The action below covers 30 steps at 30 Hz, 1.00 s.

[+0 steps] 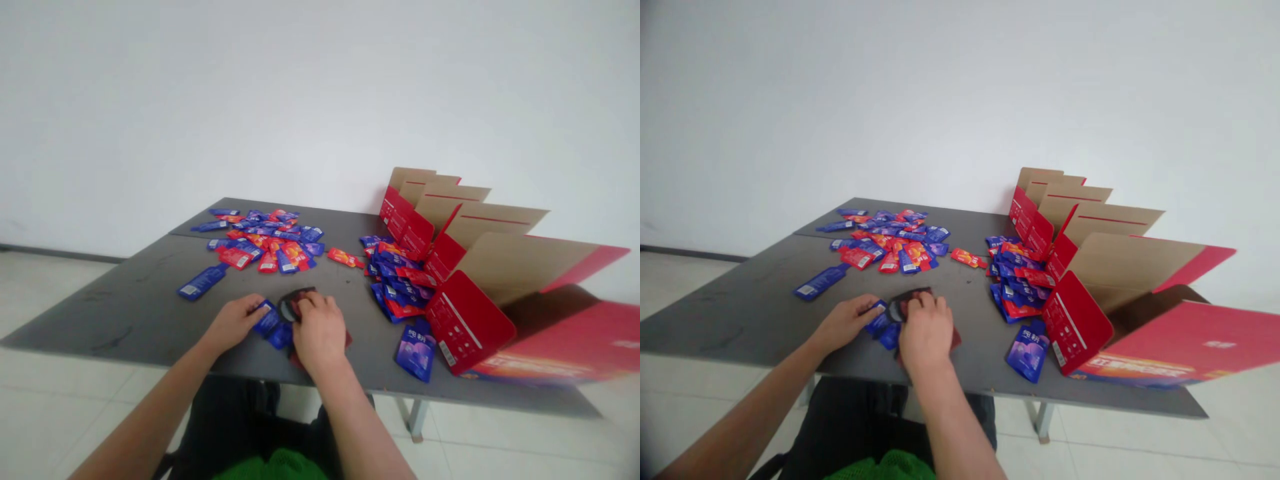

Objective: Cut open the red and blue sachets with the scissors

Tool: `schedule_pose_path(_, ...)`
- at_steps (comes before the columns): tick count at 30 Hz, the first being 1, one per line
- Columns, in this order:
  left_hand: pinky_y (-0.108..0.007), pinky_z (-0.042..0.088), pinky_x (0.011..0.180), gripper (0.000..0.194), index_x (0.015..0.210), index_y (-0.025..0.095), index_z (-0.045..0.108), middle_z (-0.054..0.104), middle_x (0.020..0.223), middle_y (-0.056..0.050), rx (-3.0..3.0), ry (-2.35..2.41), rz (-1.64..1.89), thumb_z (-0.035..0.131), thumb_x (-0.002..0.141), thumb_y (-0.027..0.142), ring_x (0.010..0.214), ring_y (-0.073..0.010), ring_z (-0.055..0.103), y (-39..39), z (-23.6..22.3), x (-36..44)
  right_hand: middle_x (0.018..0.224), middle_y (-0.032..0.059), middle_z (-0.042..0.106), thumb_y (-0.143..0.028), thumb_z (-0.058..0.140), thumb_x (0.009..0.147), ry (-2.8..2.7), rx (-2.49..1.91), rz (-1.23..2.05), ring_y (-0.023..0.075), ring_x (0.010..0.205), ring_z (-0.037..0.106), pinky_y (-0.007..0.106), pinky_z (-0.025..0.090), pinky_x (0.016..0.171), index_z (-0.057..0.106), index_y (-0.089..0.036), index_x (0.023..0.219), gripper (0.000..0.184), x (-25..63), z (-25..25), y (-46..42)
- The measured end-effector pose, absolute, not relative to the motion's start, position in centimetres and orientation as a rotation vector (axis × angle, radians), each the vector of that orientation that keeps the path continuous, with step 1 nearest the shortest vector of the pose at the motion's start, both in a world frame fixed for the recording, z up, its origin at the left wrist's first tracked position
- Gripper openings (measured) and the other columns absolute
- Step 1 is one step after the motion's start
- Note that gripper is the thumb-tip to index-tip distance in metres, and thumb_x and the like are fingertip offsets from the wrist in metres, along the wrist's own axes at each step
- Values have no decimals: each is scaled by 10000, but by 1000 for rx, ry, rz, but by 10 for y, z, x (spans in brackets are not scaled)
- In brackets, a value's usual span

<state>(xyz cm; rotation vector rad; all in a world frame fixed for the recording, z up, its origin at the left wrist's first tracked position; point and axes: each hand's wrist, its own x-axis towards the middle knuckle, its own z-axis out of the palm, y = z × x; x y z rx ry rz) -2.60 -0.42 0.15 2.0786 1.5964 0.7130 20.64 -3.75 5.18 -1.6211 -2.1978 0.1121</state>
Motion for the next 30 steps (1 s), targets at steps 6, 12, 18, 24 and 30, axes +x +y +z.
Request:
schedule_pose_path(6, -288, 488, 761, 274, 986, 235, 690, 772, 906, -4, 2059, 1581, 710, 601, 901, 479, 872, -229, 716, -4, 4, -25, 1225, 46, 699, -224, 591, 917, -2277, -1520, 256, 260, 1078, 548, 363, 431, 855, 729, -235, 1025, 176, 174, 26, -54)
schedule_pose_path(12, -288, 493, 739, 313, 973, 249, 699, 761, 846, 12, 2015, 1655, 713, 524, 964, 509, 797, -207, 701, -7, 2, -22, 1114, 81, 719, -206, 566, 940, -2213, -1787, 181, 252, 1021, 557, 358, 421, 898, 750, -217, 982, 189, 237, 43, -35)
schedule_pose_path(18, -301, 525, 805, 264, 1037, 236, 714, 793, 981, -15, 2051, 1460, 770, 649, 847, 407, 921, -242, 728, -9, 8, -25, 1277, 60, 673, -251, 565, 953, -2262, -1487, 194, 267, 1100, 533, 377, 441, 868, 722, -241, 1069, 195, 164, 38, -55)
schedule_pose_path(24, -292, 518, 758, 326, 1009, 247, 719, 788, 899, -2, 1990, 1626, 744, 546, 954, 518, 837, -218, 724, -8, 3, -22, 1214, 48, 706, -210, 563, 943, -2285, -1658, 256, 245, 1062, 553, 361, 431, 893, 743, -247, 1028, 202, 213, 29, -53)
schedule_pose_path(30, -300, 521, 790, 253, 1024, 245, 715, 790, 931, -8, 2032, 1559, 761, 569, 919, 423, 878, -231, 727, -9, 5, -24, 1284, 76, 676, -262, 577, 954, -2173, -1673, 146, 264, 1095, 540, 378, 428, 920, 734, -224, 1097, 215, 204, 48, -42)
